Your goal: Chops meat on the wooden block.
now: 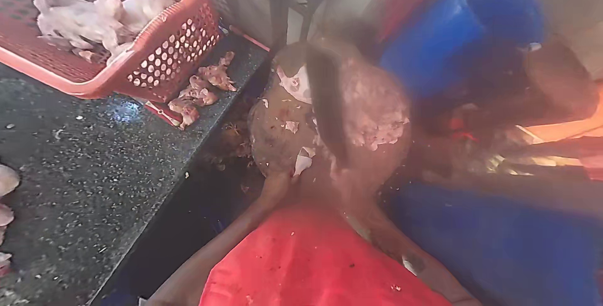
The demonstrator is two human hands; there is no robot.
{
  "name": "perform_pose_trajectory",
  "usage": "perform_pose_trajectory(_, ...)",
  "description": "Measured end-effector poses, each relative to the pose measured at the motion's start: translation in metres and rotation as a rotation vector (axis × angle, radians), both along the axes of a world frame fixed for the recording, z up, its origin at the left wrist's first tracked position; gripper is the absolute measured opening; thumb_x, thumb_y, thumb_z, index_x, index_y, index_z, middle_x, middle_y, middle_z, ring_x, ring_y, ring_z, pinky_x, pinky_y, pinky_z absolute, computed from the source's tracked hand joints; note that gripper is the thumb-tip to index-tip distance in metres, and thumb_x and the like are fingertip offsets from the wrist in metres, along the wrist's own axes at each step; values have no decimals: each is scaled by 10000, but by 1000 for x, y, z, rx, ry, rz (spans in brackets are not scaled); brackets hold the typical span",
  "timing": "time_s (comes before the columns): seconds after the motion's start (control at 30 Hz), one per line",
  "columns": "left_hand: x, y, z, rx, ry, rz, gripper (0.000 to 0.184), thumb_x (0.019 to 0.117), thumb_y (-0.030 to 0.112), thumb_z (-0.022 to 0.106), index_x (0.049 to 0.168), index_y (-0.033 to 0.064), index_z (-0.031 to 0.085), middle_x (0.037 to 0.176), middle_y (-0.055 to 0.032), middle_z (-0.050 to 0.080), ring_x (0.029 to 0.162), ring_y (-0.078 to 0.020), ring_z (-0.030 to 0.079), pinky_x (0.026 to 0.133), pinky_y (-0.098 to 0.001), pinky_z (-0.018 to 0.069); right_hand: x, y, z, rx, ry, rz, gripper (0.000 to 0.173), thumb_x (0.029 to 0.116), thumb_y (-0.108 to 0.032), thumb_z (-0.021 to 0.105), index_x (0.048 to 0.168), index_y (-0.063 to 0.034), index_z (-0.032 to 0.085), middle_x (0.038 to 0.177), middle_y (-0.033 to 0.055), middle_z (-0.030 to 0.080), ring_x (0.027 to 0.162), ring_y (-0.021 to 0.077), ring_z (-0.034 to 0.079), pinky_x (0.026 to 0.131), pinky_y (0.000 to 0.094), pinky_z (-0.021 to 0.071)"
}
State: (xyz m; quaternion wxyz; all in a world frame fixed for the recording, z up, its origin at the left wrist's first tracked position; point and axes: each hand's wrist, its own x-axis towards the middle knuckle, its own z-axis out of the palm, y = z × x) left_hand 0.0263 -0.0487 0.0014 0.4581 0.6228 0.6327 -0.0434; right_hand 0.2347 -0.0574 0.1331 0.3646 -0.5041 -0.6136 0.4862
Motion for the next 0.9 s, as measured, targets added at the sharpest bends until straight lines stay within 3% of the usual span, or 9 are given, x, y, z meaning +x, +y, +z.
perform_pose_trajectory(0.13,18,-5,-1,-22,-2,-18,467,1045,459,491,1240,63,641,1083,-194,711,1057,-385,687,913,-609,529,-2,-32,-39,168,29,-43,710,1005,-735,281,965,-104,604,728,-58,541,660,-3,536,630,212,493)
perform_pose_trajectory(0.2,21,-6,2,-23,3,-10,478,1041,459,508,1283,61,616,1091,-212,708,1052,-410,686,903,-627,525,14,-49,-76,-171,-353,55,586,1097,-457,340,1128,40,647,842,125,649,755,179,638,740,372,563)
perform_pose_trajectory(0.27,21,-9,4,-7,23,-5,497,1033,459,523,1343,77,589,1123,-212,708,1066,-421,686,914,-636,524,18,-43,-93,-553,-555,124,550,1117,-431,333,1287,13,609,1049,196,682,981,298,674,927,514,531)
perform_pose_trajectory(0.43,-1,-1,7,59,29,49,434,1005,424,589,1305,114,639,1090,-180,722,1043,-395,692,907,-631,528,26,-25,-48,-324,-343,21,518,1093,-440,347,1178,-8,620,815,70,594,701,167,585,684,382,538)
perform_pose_trajectory(0.53,-12,1,3,84,33,48,431,1010,433,599,1288,108,654,1072,-179,724,1041,-385,692,920,-619,526,12,-18,-6,-54,84,24,657,1018,-698,330,1030,-95,590,687,-108,447,546,-17,422,492,194,403)
perform_pose_trajectory(0.6,-9,1,3,78,43,44,437,1013,434,594,1296,105,646,1087,-177,722,1049,-382,690,922,-612,529,4,-21,-3,94,194,72,699,971,-767,319,990,-123,590,700,-97,485,580,-22,457,523,190,423)
perform_pose_trajectory(0.67,-5,-2,4,69,61,47,430,1014,416,592,1296,97,646,1108,-188,719,1068,-393,686,929,-619,523,15,-35,-37,124,-52,143,757,1021,-707,276,1041,-38,629,753,14,583,664,61,569,621,267,522)
perform_pose_trajectory(0.8,-5,0,-1,51,74,61,469,998,463,603,1312,117,648,1139,-185,719,1091,-397,684,952,-630,519,45,-29,-101,-557,-463,291,578,1112,-470,321,1258,2,620,1051,199,673,969,298,669,912,519,534)
perform_pose_trajectory(0.9,-16,0,-7,59,-294,288,414,1014,346,635,1316,63,628,1108,-103,733,936,-225,725,859,-440,599,47,-23,-87,-573,-577,123,573,1105,-476,354,1250,6,627,1058,216,675,990,336,667,925,549,522)
